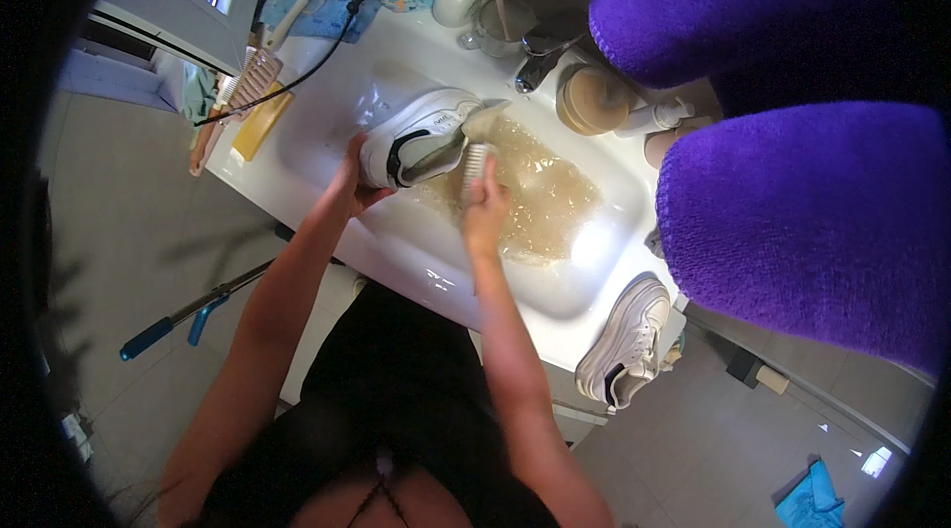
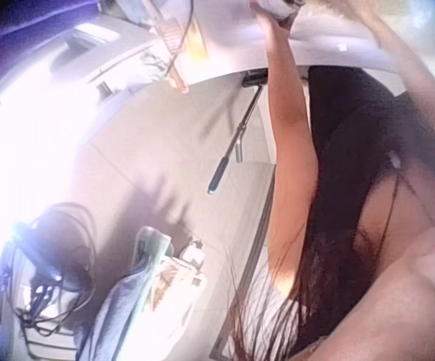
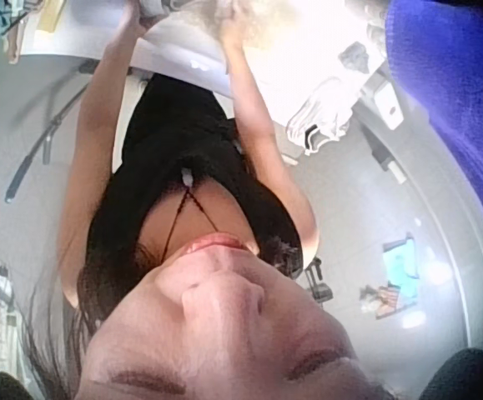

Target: The person cleans a pair of white sneakers in a sink using a brush and soapy water, scrubbing the uppers, soles, and interiors.

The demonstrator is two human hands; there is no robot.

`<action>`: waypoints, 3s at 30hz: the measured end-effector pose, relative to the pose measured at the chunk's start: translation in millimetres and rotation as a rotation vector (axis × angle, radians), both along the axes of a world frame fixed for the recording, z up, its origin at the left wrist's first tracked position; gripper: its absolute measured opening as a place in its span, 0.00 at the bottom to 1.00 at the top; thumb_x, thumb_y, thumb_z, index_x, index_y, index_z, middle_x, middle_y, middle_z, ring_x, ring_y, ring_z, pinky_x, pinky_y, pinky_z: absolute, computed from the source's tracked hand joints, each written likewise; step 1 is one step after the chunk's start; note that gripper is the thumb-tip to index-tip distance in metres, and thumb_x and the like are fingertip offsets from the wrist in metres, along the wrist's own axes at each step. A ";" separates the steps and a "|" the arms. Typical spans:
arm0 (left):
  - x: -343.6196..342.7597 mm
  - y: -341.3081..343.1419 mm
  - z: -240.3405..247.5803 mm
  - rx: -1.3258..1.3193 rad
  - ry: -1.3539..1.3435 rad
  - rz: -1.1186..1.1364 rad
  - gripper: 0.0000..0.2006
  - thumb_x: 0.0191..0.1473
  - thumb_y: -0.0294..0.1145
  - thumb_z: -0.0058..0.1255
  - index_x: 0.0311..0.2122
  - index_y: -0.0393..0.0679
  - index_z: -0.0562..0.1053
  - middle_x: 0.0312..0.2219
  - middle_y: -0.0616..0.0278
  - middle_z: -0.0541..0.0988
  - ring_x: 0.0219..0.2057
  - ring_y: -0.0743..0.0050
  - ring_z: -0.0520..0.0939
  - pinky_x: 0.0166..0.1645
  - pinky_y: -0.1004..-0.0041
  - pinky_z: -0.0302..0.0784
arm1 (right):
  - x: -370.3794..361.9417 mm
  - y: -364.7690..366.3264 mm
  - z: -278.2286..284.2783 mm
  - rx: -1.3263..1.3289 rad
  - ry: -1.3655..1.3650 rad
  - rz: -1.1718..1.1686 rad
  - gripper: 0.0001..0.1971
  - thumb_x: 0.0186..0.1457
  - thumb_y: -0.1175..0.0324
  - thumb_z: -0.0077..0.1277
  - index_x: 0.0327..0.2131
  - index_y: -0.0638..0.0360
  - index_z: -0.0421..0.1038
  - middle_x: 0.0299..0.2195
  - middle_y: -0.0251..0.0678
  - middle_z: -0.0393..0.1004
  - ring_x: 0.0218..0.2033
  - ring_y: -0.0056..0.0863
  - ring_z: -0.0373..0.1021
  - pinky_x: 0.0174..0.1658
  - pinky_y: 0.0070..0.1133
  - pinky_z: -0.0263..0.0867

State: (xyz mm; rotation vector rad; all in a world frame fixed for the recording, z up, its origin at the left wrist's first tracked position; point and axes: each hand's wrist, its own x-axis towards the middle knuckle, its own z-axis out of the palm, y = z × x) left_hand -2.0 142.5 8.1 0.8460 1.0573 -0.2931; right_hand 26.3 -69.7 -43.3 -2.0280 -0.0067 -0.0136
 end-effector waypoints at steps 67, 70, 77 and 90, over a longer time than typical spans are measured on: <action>15.1 -47.0 -23.9 1.340 -0.086 -0.892 0.31 0.49 0.58 0.41 0.59 0.67 0.53 0.47 0.41 0.61 0.49 0.40 0.60 0.48 0.45 0.56 | 20.2 32.9 42.9 -0.377 0.351 0.579 0.12 0.47 0.72 0.43 0.35 0.66 0.71 0.29 0.59 0.70 0.32 0.51 0.69 0.36 0.33 0.65; 12.9 -45.7 -20.7 1.322 -0.056 -0.899 0.31 0.49 0.58 0.41 0.59 0.67 0.52 0.47 0.42 0.61 0.49 0.42 0.60 0.49 0.46 0.56 | 4.4 -1.3 90.0 -0.257 0.375 0.785 0.19 0.50 0.72 0.43 0.48 0.58 0.66 0.29 0.52 0.71 0.30 0.43 0.69 0.36 0.28 0.64; 12.4 -41.8 -27.5 1.287 -0.066 -0.835 0.32 0.48 0.60 0.42 0.58 0.67 0.53 0.45 0.43 0.63 0.49 0.42 0.59 0.49 0.46 0.55 | -13.9 -64.1 88.3 -0.118 0.559 0.213 0.25 0.49 0.76 0.41 0.54 0.54 0.58 0.30 0.42 0.71 0.31 0.32 0.68 0.36 0.23 0.63; 14.8 -44.4 -18.2 1.217 -0.018 -0.839 0.38 0.42 0.68 0.41 0.59 0.68 0.51 0.47 0.41 0.61 0.51 0.42 0.57 0.51 0.47 0.53 | -56.9 -44.4 123.6 -0.013 0.491 0.232 0.24 0.48 0.77 0.38 0.53 0.54 0.61 0.26 0.46 0.70 0.30 0.35 0.68 0.38 0.24 0.63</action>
